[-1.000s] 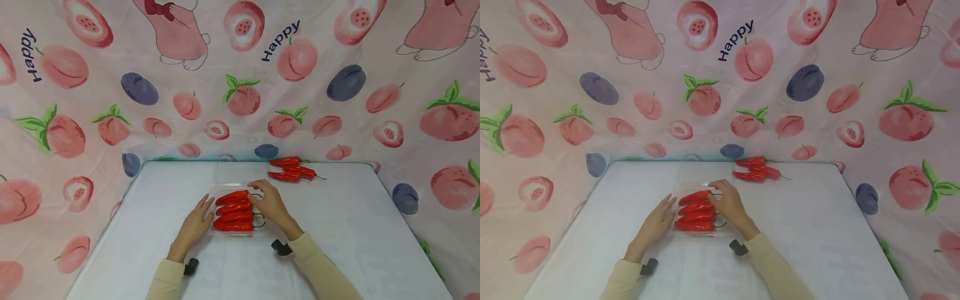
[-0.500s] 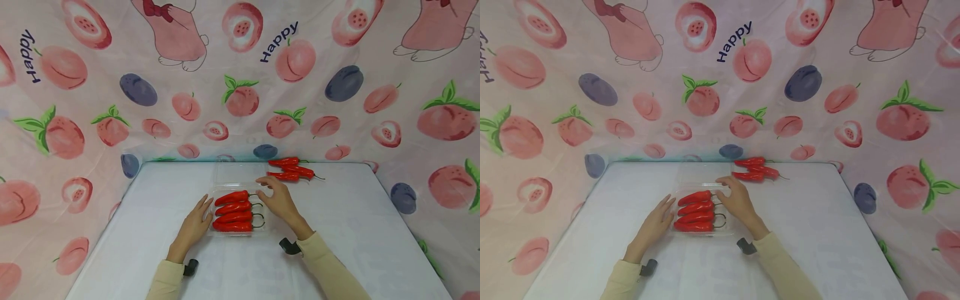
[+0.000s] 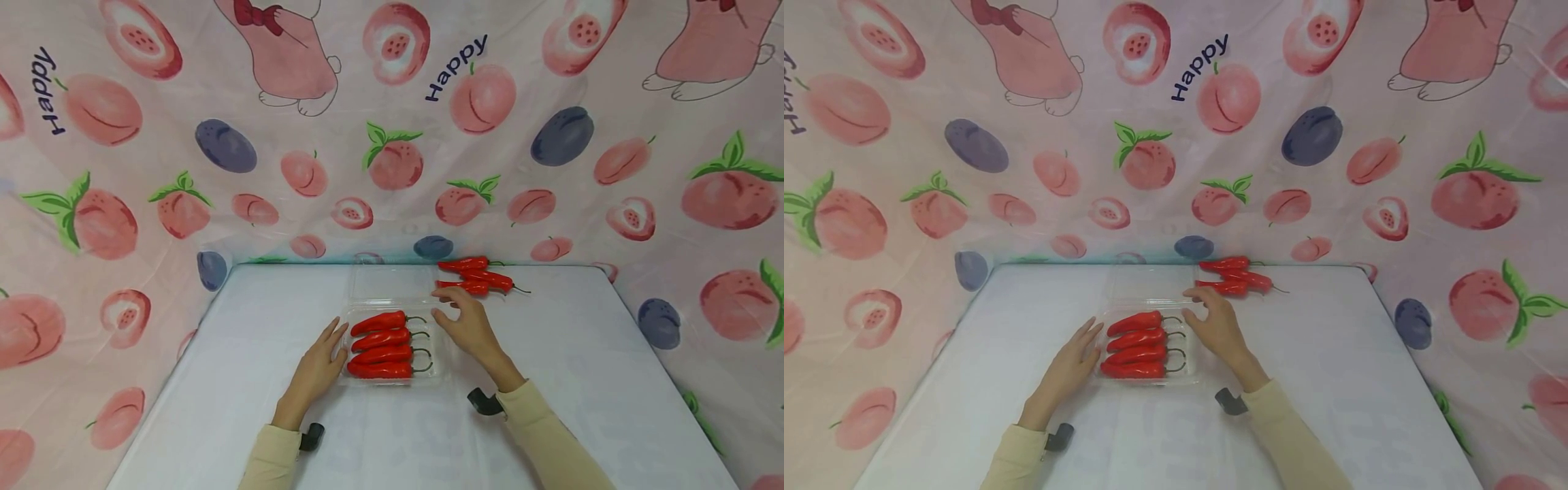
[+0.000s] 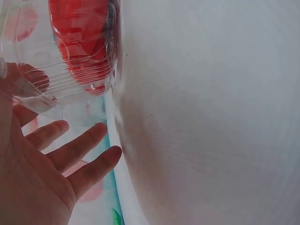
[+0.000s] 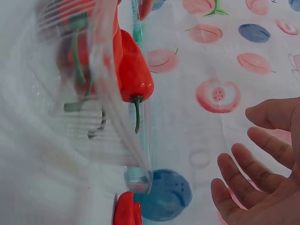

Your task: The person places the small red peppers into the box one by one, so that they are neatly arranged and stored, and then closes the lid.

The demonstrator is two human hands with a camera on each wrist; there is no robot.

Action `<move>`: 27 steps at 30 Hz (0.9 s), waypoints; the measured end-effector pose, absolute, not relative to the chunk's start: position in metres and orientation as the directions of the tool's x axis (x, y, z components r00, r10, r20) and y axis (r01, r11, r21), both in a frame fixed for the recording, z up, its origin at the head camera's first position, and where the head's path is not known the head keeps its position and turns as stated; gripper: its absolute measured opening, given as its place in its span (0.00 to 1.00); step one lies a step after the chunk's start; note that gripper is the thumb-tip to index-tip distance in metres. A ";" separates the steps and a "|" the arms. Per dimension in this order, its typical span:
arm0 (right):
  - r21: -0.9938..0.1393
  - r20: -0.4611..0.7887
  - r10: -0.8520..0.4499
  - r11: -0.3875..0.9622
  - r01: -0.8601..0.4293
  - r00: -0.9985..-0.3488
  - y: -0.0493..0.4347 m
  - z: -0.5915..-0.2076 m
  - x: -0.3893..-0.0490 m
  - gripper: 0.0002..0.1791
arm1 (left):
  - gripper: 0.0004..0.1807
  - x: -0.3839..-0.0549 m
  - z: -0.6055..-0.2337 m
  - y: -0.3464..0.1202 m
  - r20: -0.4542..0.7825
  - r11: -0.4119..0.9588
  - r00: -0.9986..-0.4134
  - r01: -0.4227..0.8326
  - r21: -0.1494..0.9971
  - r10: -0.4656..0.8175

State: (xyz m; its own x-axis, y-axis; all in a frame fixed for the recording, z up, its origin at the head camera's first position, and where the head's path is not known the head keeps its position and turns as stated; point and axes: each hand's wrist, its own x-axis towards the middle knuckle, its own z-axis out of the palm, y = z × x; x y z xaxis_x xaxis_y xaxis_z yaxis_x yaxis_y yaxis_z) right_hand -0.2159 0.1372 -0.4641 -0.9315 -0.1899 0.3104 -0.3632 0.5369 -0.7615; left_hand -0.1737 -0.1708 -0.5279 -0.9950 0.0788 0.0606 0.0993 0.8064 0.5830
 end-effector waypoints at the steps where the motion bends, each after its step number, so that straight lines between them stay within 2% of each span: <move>1: -0.760 0.308 -0.187 0.542 -0.360 -0.933 0.138 -0.465 -0.216 0.20 | 0.29 -0.174 -0.528 -0.171 0.064 0.807 -0.995 0.100 0.582 0.077; 11: -0.752 0.334 -0.170 0.545 -0.371 -0.927 0.152 -0.470 -0.218 0.19 | 0.29 -0.174 -0.528 -0.171 0.044 0.802 -0.996 0.087 0.592 0.075; 27: -0.751 0.287 -0.140 0.581 -0.314 -0.947 0.167 -0.473 -0.217 0.20 | 0.29 -0.175 -0.530 -0.173 0.039 0.801 -0.996 0.086 0.593 0.078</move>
